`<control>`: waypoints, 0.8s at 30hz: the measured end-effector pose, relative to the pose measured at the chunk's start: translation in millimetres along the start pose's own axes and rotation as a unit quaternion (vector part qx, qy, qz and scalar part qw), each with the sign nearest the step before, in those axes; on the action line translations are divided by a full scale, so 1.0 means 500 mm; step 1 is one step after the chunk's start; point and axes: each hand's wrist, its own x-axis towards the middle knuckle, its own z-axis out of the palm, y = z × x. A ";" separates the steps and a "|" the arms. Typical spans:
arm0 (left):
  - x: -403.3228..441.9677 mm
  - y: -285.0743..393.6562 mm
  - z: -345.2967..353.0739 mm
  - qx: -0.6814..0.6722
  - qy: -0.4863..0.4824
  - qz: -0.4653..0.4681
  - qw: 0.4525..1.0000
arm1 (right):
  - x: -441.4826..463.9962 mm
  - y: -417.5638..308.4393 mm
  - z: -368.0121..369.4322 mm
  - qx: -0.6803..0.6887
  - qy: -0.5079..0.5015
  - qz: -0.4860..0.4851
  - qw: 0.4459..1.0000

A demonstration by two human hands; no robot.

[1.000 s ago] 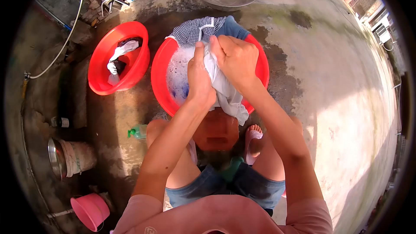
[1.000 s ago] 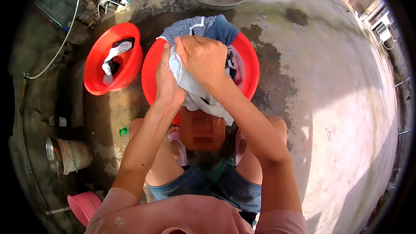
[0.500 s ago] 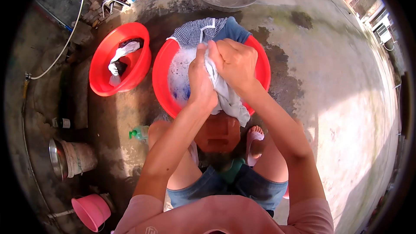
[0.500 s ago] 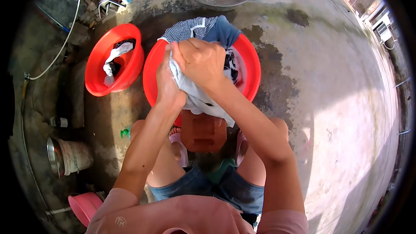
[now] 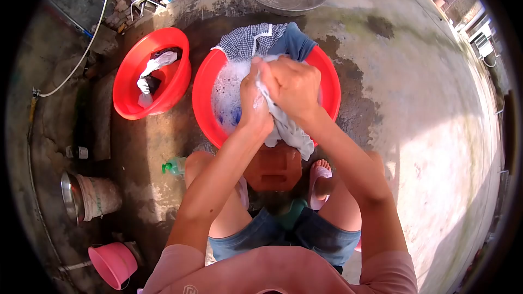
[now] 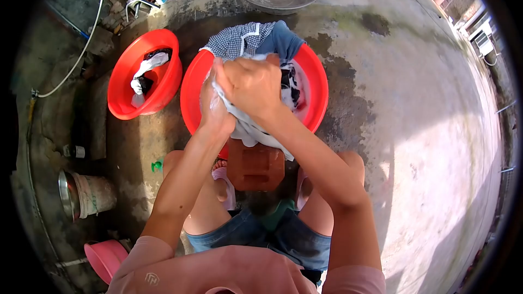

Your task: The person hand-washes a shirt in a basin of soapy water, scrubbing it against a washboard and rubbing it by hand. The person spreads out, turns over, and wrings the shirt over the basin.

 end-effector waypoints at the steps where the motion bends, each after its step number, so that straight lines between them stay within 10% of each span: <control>1: 0.013 -0.056 -0.014 0.083 -0.006 0.118 0.990 | 0.005 -0.018 -0.005 0.021 0.005 -0.029 0.999; 3: 0.003 -0.043 -0.023 0.057 -0.011 0.067 0.996 | -0.008 -0.055 -0.014 0.066 0.010 -0.071 0.995; 5: -0.010 0.083 0.012 -0.174 -0.009 -0.249 0.953 | 0.007 0.013 0.002 -0.023 -0.011 0.058 0.998; 11: 0.005 -0.023 -0.023 -0.098 -0.053 -0.035 0.993 | -0.020 -0.039 0.004 0.058 0.000 -0.044 0.997; 13: -0.014 0.074 0.005 -0.162 -0.051 -0.211 0.963 | 0.002 0.037 0.007 -0.015 -0.012 0.019 1.000; 16: 0.009 -0.123 -0.022 -0.291 -0.068 -0.050 0.953 | 0.002 0.022 0.006 -0.028 0.002 -0.030 0.999; 20: -0.016 0.085 0.008 -0.173 -0.009 -0.235 0.956 | -0.002 0.032 0.017 -0.005 0.004 0.016 1.000; 24: -0.010 0.081 0.007 -0.151 -0.026 -0.227 0.962 | -0.030 -0.065 0.013 0.083 0.007 -0.093 0.992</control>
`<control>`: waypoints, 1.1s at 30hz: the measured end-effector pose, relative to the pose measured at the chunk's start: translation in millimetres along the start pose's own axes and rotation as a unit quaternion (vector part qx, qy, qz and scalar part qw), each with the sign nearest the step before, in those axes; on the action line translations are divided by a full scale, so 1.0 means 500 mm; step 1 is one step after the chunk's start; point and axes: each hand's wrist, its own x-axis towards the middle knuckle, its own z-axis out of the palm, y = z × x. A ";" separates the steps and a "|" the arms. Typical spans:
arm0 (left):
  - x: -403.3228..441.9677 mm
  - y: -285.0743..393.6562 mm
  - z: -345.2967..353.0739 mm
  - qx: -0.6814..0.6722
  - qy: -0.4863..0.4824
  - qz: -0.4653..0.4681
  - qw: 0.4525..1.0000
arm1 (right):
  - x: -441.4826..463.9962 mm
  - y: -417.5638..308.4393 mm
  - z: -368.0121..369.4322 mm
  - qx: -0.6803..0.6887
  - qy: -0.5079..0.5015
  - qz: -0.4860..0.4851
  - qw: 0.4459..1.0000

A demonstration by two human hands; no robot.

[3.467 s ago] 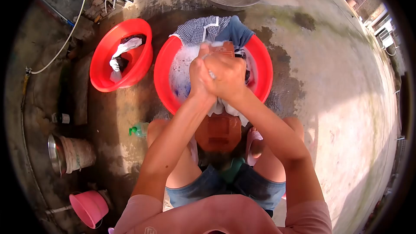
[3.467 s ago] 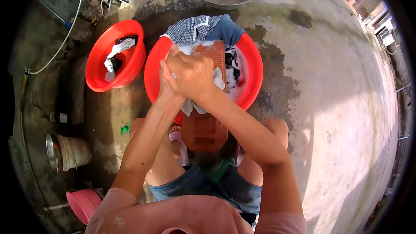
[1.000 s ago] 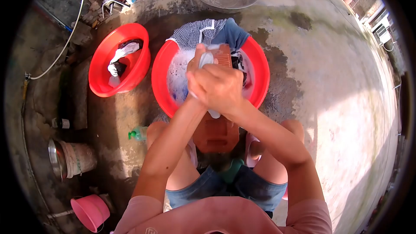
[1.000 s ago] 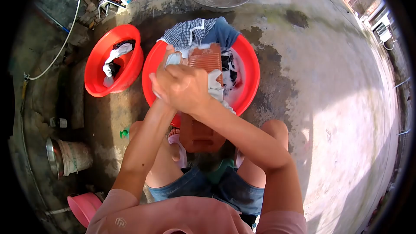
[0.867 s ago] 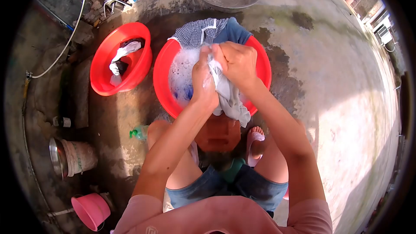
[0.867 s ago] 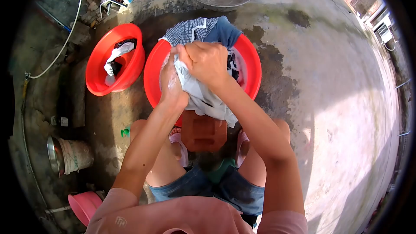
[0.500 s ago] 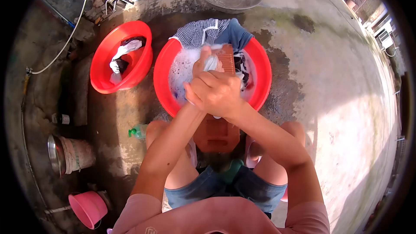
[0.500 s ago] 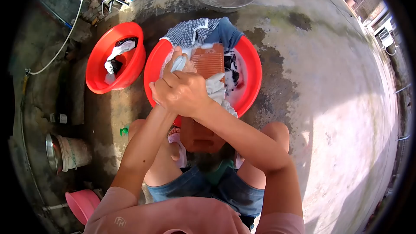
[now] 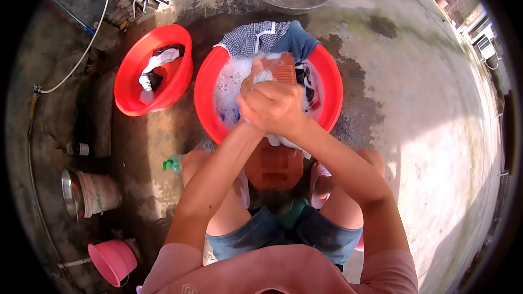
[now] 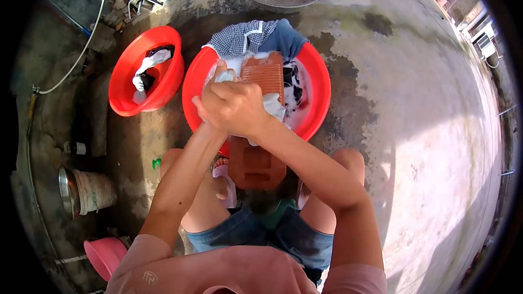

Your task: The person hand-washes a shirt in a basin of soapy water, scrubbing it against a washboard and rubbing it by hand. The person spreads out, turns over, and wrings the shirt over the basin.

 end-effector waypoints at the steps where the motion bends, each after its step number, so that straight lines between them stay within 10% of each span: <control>1: -0.005 -0.004 -0.009 0.010 0.001 -0.003 1.000 | -0.002 0.021 -0.003 -0.028 0.001 0.035 0.999; 4: 0.009 -0.011 -0.020 0.007 -0.013 -0.005 1.000 | 0.012 0.082 -0.007 -0.089 0.004 0.128 0.988; 7: 0.068 -0.061 -0.078 -0.188 -0.274 0.013 0.943 | 0.010 0.033 -0.008 -0.033 -0.001 0.041 0.999; 9: 0.060 -0.069 -0.089 -0.165 -0.241 0.005 0.957 | -0.002 0.078 -0.001 -0.024 0.006 0.061 0.998; 11: -0.013 -0.003 0.000 0.008 -0.011 -0.012 1.000 | 0.016 0.095 -0.018 -0.083 0.002 0.118 0.990; 15: 0.002 -0.019 -0.024 -0.012 -0.027 0.015 0.999 | -0.115 0.022 0.166 -0.096 0.100 0.140 0.980; 18: -0.011 -0.008 -0.011 -0.019 -0.018 -0.005 1.000 | 0.038 0.040 -0.014 -0.080 0.079 0.177 0.978; 22: 0.005 -0.020 -0.018 0.024 -0.035 0.036 0.998 | 0.002 0.016 -0.019 0.004 0.005 -0.019 1.000; 33: -0.001 -0.009 0.011 -0.020 0.016 -0.011 1.000 | 0.008 0.066 -0.017 -0.060 0.048 0.055 0.996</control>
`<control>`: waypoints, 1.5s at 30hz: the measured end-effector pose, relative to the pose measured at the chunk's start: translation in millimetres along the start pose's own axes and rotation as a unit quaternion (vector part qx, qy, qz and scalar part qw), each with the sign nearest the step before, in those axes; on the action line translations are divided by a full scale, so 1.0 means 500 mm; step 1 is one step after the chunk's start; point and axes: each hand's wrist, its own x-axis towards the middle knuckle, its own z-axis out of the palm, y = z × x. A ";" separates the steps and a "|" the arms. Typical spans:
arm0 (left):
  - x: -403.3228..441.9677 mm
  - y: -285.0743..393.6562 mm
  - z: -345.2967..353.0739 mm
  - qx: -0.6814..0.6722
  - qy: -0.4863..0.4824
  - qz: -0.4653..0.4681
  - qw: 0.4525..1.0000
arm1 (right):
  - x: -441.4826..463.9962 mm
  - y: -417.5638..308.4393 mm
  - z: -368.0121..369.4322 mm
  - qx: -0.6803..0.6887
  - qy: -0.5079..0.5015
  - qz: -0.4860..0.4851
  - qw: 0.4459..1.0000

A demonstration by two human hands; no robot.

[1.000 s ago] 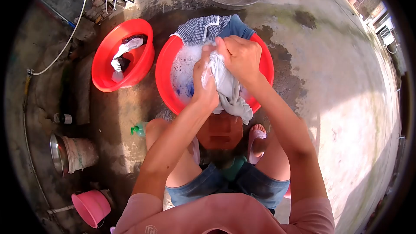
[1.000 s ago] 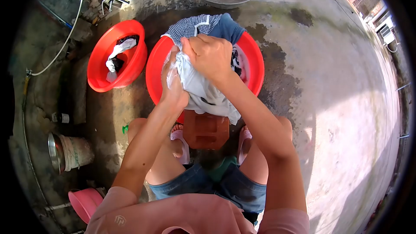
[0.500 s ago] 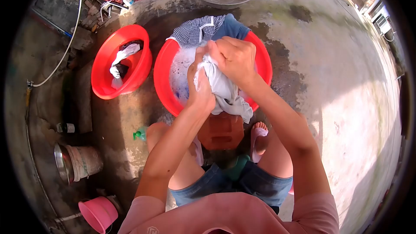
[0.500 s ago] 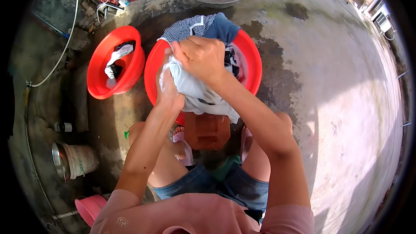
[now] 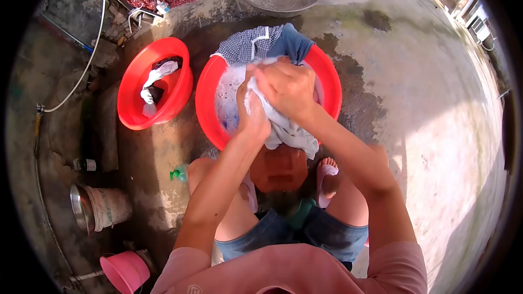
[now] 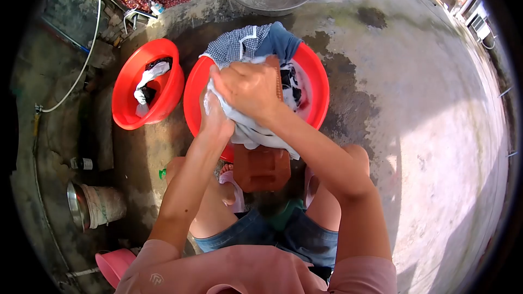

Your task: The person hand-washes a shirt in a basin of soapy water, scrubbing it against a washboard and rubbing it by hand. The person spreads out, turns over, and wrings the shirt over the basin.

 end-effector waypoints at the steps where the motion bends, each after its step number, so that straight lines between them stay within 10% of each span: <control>1: 0.006 0.001 0.007 -0.006 -0.001 0.002 1.000 | 0.000 -0.016 -0.005 0.023 -0.016 -0.027 0.999; 7: -0.002 0.001 -0.006 -0.004 -0.019 0.001 1.000 | 0.008 0.000 -0.005 -0.009 -0.008 0.041 0.999; 9: 0.069 -0.027 -0.055 -0.122 -0.280 0.040 0.951 | -0.008 -0.048 -0.017 0.057 -0.021 -0.022 0.998; 12: 0.029 -0.005 -0.062 -0.010 -0.082 0.011 0.996 | -0.023 0.036 0.009 0.007 -0.055 0.068 0.996; 17: 0.022 0.058 -0.039 0.058 -0.071 0.058 0.994 | 0.026 0.048 -0.068 0.321 -0.282 0.520 0.740; 21: 0.032 0.068 -0.047 0.040 -0.080 0.076 0.993 | 0.021 0.075 -0.104 0.380 -0.476 0.451 0.652; 24: 0.028 0.081 -0.058 0.086 -0.106 0.122 0.983 | 0.001 0.080 -0.105 0.457 -0.324 0.444 0.700; 25: 0.037 0.083 -0.079 0.146 -0.141 0.153 0.967 | 0.019 0.055 -0.115 0.547 -0.230 0.533 0.603; 32: 0.023 0.061 -0.033 -0.008 -0.170 0.031 0.985 | 0.019 0.001 -0.078 0.338 -0.121 0.433 0.827; 33: 0.032 0.060 -0.050 -0.067 -0.264 -0.030 0.962 | 0.015 -0.022 -0.063 0.178 -0.120 0.217 0.952; 36: 0.097 -0.035 -0.081 -0.211 -0.307 -0.045 0.927 | -0.001 -0.061 -0.024 0.027 -0.072 -0.042 0.996; 38: -0.009 0.018 0.027 -0.075 0.036 0.010 0.996 | 0.026 -0.014 -0.003 -0.072 -0.039 0.125 0.989; 39: -0.010 0.023 0.030 -0.082 0.031 0.004 0.996 | 0.036 -0.045 -0.011 -0.063 -0.039 0.121 0.990; 41: 0.143 -0.043 -0.077 -0.242 -0.440 -0.060 0.863 | 0.039 -0.079 -0.019 -0.024 -0.053 0.068 0.996; 44: 0.059 -0.064 -0.046 -0.241 -0.290 0.204 0.903 | -0.007 -0.089 0.010 -0.002 -0.075 0.068 0.995; 45: 0.019 -0.011 -0.005 -0.142 -0.151 0.118 0.971 | -0.010 -0.074 0.038 -0.046 -0.068 0.141 0.987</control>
